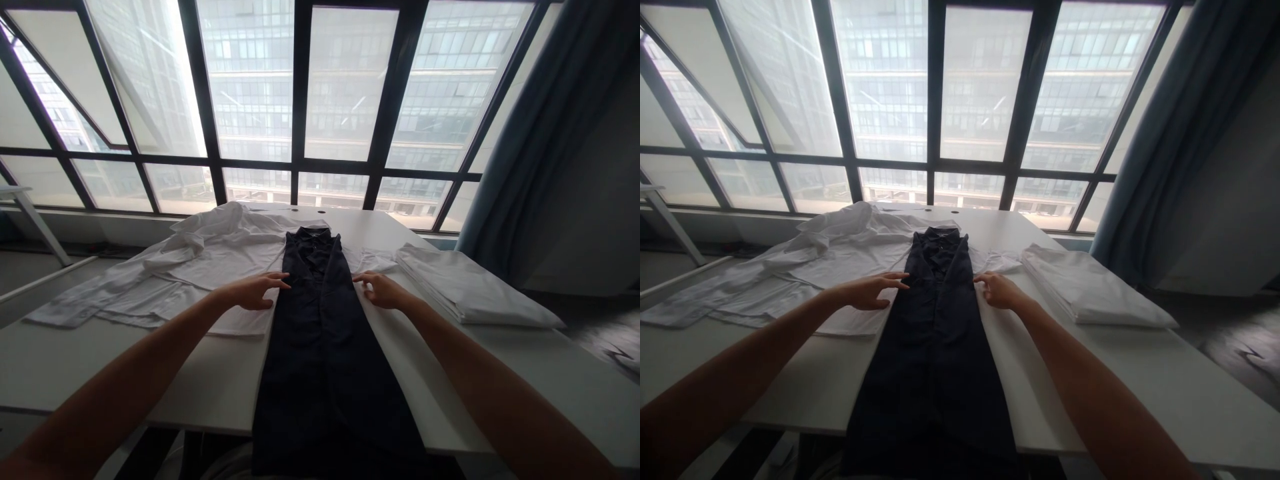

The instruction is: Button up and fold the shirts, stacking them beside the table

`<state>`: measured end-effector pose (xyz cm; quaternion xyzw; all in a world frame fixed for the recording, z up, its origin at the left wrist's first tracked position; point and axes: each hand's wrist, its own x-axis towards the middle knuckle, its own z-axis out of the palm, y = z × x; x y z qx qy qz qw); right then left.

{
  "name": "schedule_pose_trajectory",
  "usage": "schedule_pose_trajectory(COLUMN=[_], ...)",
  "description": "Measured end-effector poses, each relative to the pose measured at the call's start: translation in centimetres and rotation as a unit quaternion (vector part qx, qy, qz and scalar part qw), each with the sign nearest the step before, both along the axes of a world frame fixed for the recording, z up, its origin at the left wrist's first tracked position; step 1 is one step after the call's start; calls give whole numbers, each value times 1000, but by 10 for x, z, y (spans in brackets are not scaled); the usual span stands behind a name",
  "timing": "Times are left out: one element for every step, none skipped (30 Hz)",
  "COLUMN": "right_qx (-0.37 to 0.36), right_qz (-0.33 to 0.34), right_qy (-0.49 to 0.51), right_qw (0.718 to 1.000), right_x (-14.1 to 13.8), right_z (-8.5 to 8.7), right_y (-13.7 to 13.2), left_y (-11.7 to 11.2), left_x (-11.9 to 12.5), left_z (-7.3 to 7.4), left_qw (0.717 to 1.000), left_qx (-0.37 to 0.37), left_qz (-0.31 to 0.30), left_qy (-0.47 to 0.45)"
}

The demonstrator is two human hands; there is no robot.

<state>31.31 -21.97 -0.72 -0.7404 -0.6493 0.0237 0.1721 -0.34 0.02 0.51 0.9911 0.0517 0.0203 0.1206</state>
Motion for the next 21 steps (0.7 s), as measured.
schedule_pose_trajectory(right_qx=[-3, -9, -19, -38, -63, -92, -121, -147, -165, -171, -167, -155, -138, -122, -109, -104, -109, -118, -129, -140, -148], right_qz=[17, 40, 65, 89, 107, 120, 125, 126, 125, 123, 120, 120, 124, 136, 157, 184, 217, 249, 276, 297, 311], right_qy=[9, 17, 23, 28, 33, 37, 42, 47, 49, 46, 37, 24, 9, -2, -5, 5, 28, 60, 97, 131, 158], right_qw=[1000, 999, 997, 995, 992, 988, 984, 980, 977, 976, 978, 980, 983, 983, 982, 977, 970, 959, 947, 935, 926], right_x=[-1, -3, -5, -8, -10, -13, -16, -18, -22, -27, -32, -39, -46, -54, -63, -70, -78, -84, -89, -94, -97], right_z=[0, 1, 3, 6, 8, 11, 13, 15, 18, 20, 22, 25, 28, 31, 35, 39, 43, 46, 50, 52, 54], right_y=[1, 1, 0, -1, -3, -5, -8, -11, -15, -17, -20, -22, -24, -25, -26, -28, -29, -31, -33, -35, -37], left_y=[-2, -5, -8, -11, -14, -17, -21, -24, -27, -29, -31, -33, -33, -34, -34, -34, -35, -37, -40, -44, -49], left_x=[1, 2, 3, 4, 6, 7, 9, 11, 13, 15, 17, 18, 19, 19, 19, 18, 16, 14, 12, 10, 8], left_z=[-1, -1, -2, -3, -4, -5, -6, -6, -7, -7, -8, -7, -7, -5, -3, -1, 3, 7, 11, 14, 18], left_qw=[1000, 999, 998, 997, 996, 995, 995, 995, 995, 994, 993, 991, 989, 986, 983, 981, 980, 980, 981, 984, 986], left_qx=[-11, -27, -44, -61, -74, -82, -84, -82, -80, -80, -86, -96, -110, -123, -134, -141, -144, -140, -129, -109, -84], left_qz=[-12, -24, -34, -42, -48, -52, -55, -56, -59, -61, -62, -61, -59, -55, -51, -49, -52, -61, -73, -87, -101], left_qy=[-1, 2, 8, 15, 22, 23, 16, 3, -14, -33, -52, -69, -85, -100, -114, -124, -129, -128, -122, -113, -102])
